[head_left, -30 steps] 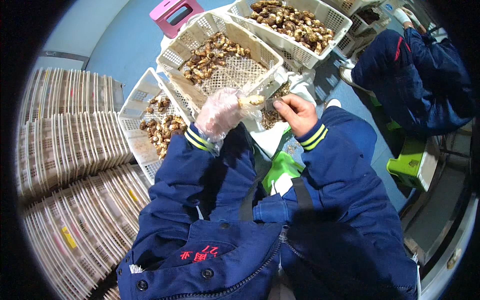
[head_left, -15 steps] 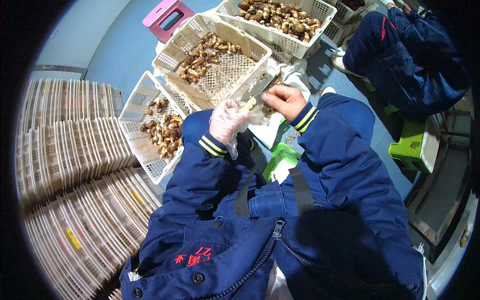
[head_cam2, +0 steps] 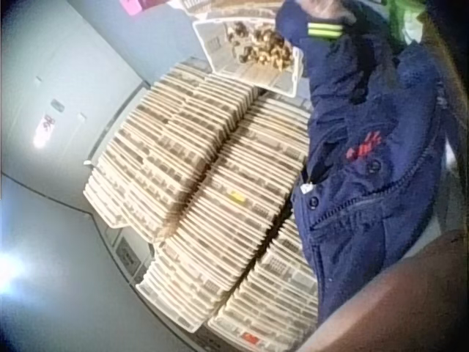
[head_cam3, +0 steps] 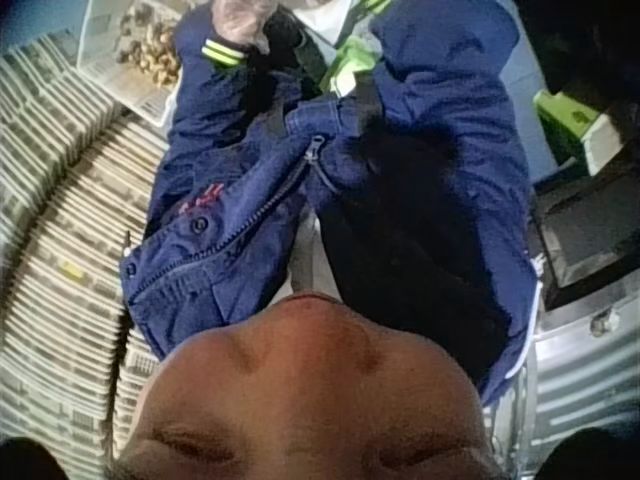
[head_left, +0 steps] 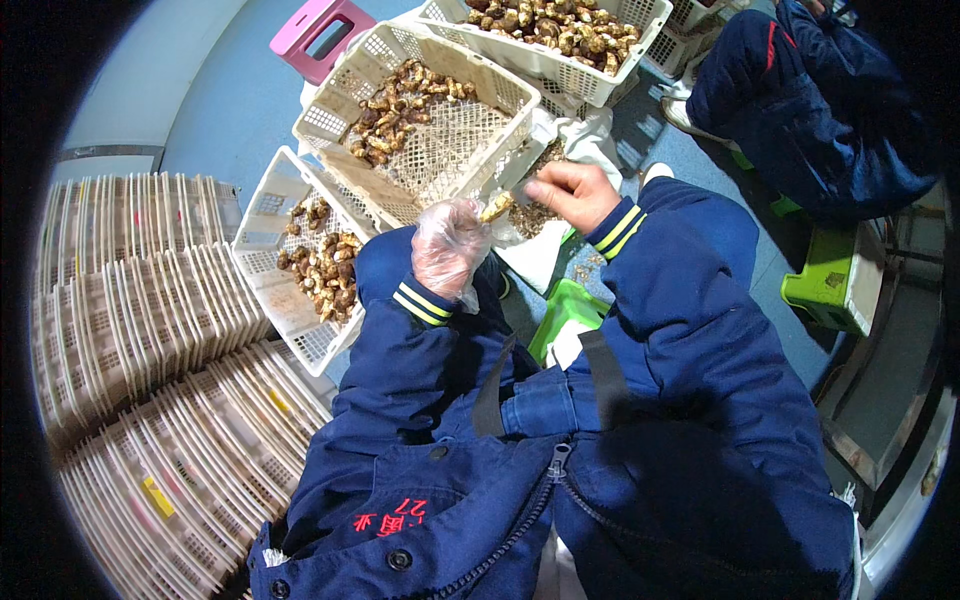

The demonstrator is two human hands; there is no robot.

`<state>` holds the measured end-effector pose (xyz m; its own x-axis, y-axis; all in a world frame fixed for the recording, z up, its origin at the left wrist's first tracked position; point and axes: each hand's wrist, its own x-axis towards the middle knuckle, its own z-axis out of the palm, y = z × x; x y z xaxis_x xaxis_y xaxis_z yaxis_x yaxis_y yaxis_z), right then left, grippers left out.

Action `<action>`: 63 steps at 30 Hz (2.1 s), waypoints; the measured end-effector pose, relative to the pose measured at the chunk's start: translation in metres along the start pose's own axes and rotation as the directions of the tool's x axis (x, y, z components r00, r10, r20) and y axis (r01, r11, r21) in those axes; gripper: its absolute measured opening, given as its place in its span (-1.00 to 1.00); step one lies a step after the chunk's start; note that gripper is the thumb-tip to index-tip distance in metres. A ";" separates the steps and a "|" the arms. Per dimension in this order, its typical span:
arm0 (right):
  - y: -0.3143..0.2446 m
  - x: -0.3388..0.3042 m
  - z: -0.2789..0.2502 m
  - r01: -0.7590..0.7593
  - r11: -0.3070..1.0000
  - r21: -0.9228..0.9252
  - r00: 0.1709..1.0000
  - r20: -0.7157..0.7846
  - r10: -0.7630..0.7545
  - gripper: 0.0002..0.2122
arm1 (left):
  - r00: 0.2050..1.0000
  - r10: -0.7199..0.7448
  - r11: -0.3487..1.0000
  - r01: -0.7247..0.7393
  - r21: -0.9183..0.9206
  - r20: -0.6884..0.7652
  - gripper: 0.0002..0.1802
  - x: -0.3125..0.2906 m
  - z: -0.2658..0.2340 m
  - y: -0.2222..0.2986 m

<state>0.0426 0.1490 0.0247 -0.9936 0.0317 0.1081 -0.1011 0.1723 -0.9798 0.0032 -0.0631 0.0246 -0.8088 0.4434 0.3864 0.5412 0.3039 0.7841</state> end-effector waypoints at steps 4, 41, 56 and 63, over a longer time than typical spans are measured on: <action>0.010 0.004 -0.004 -0.039 0.986 -0.163 0.992 -0.122 0.019 -0.83 | 0.993 0.103 0.995 -0.103 -0.008 -0.051 -0.78 0.004 0.002 -0.002; 0.000 0.001 -0.002 0.013 0.982 -0.191 0.988 -0.148 -0.042 -0.82 | 0.983 -0.180 0.983 0.181 -0.015 0.036 -0.77 0.001 -0.001 0.019; -0.002 -0.003 0.003 0.072 0.990 -0.122 0.991 -0.103 -0.084 -0.83 | 0.862 -0.484 0.731 0.494 -0.471 0.153 -0.84 -0.003 0.004 0.009; -0.004 -0.003 0.004 0.043 0.988 -0.149 0.992 -0.114 -0.060 -0.84 | 0.862 -0.467 0.619 0.479 -0.623 0.198 -0.81 -0.002 0.004 0.010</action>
<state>0.0455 0.1442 0.0276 -0.9735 0.1333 0.1856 -0.1353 0.3182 -0.9383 0.0109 -0.0577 0.0297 -0.9042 0.4071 -0.1294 -0.1955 -0.1251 0.9727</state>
